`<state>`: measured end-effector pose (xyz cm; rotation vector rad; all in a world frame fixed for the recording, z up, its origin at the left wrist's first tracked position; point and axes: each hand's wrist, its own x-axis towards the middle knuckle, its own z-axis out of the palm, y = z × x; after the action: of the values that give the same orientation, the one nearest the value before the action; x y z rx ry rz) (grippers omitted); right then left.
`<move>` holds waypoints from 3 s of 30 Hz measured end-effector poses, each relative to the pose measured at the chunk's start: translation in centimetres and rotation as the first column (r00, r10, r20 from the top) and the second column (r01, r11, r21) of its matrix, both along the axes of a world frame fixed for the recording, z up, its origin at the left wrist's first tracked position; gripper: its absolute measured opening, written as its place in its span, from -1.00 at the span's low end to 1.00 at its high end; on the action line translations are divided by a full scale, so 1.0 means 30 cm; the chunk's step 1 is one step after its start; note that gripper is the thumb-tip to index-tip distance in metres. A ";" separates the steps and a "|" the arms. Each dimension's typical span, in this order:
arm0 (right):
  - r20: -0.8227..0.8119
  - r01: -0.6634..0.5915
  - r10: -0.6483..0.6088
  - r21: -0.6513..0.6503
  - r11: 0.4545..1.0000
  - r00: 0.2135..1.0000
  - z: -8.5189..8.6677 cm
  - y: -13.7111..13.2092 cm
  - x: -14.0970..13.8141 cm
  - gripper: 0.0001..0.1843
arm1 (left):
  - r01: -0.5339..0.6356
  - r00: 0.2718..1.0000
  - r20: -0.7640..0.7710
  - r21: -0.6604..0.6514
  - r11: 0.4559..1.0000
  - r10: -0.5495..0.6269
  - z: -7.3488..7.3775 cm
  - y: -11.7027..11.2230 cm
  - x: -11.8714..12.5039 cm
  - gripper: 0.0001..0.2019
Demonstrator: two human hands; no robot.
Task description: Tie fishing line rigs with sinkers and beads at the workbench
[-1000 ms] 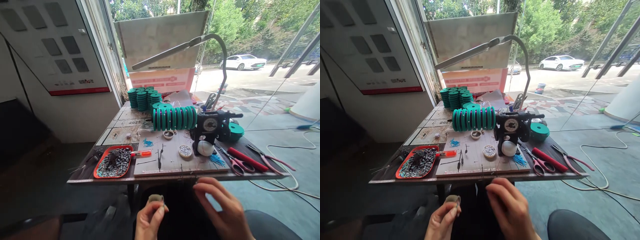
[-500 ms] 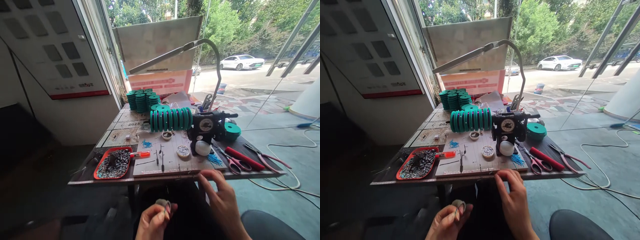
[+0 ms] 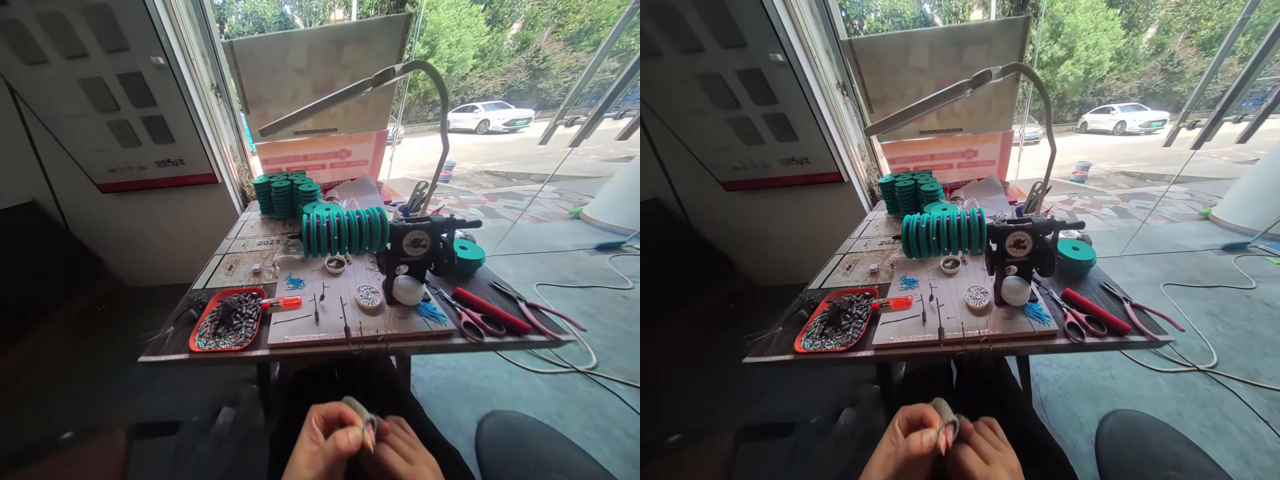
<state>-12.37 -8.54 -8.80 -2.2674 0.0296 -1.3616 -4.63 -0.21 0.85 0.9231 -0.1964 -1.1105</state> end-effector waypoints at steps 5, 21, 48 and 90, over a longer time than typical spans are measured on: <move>-0.039 -0.032 0.033 0.030 0.999 0.999 0.043 -0.037 -0.034 -0.75 | -0.048 0.998 0.048 0.014 0.999 0.047 -0.006 0.005 0.001 -0.80; -0.216 -0.236 0.209 -0.106 0.966 0.954 0.214 -0.181 0.068 -0.89 | -0.333 0.943 0.078 0.258 0.907 0.324 -0.121 0.043 0.033 -0.55; -0.483 -0.140 0.376 0.456 0.879 0.791 0.306 -0.147 0.125 -0.71 | -0.355 0.859 0.479 0.302 0.885 0.182 -0.127 -0.022 0.037 -0.50; -0.651 -0.579 0.593 0.277 0.767 0.474 0.487 -0.253 0.176 -0.88 | -0.218 0.637 0.750 0.396 0.892 -0.177 0.079 0.067 0.125 -0.60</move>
<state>-7.10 -16.13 5.81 -2.3084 -0.4481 -0.0665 -0.88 1.81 3.22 1.8184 -0.6551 -0.6612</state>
